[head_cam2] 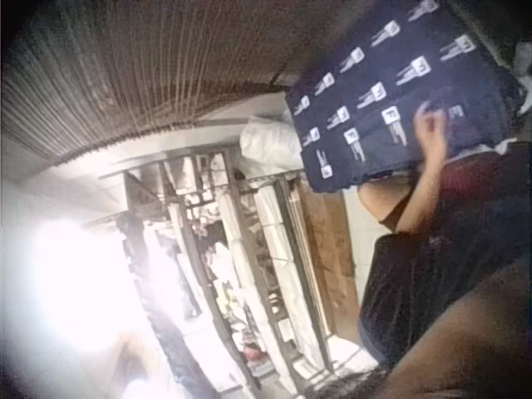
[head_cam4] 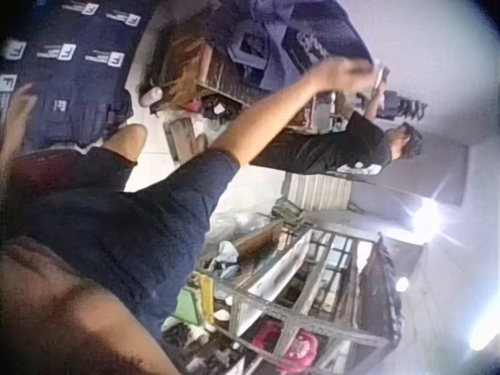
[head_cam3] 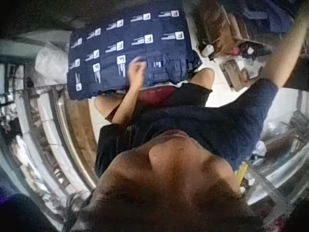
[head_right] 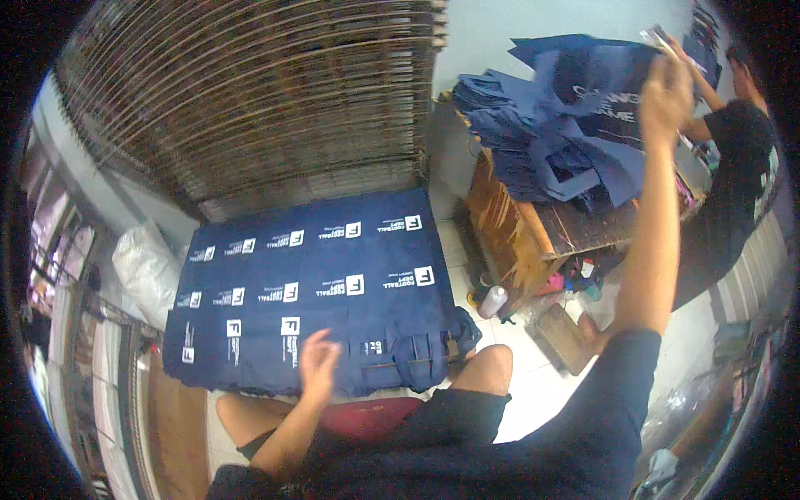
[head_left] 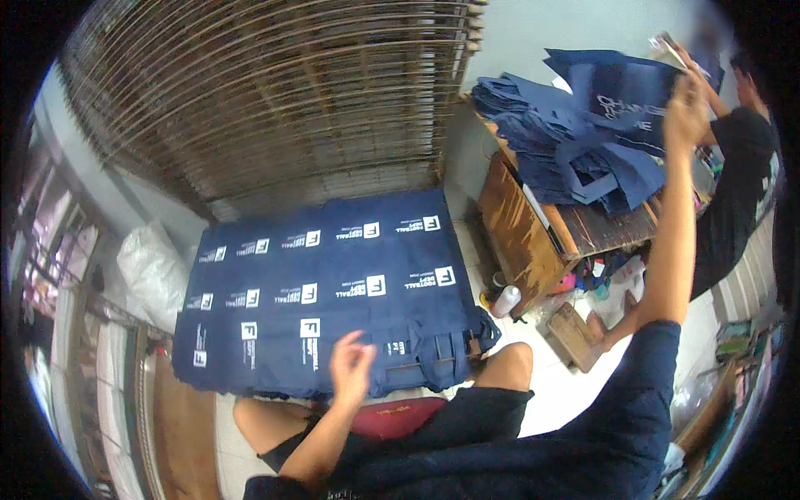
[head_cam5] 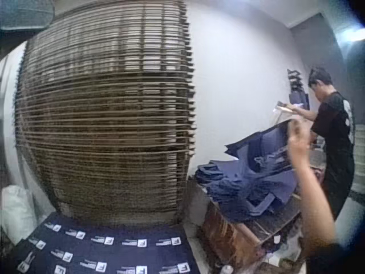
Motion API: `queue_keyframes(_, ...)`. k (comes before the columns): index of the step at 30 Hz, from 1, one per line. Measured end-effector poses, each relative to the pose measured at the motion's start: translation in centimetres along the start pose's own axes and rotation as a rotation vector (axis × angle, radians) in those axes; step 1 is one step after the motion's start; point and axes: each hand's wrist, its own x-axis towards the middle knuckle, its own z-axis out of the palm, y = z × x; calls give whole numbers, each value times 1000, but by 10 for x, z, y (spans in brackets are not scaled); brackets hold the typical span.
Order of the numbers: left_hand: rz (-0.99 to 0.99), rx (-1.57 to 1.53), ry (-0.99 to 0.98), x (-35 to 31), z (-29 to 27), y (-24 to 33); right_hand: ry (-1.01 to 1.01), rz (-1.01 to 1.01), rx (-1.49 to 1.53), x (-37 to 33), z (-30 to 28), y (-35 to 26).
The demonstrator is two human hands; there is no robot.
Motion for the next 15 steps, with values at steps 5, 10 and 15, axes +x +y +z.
queue_keyframes(5, -666, -679, -975, -18, 128, 86, -418, -120, -54, 74, -92, 71)
queue_keyframes(10, -939, -1534, -1217, -29, 146, 144, -675, 240, 520, -5, -194, -79)
queue_keyframes(15, -685, -1389, -767, -19, 93, 141, -868, 403, 987, -85, -241, -151)
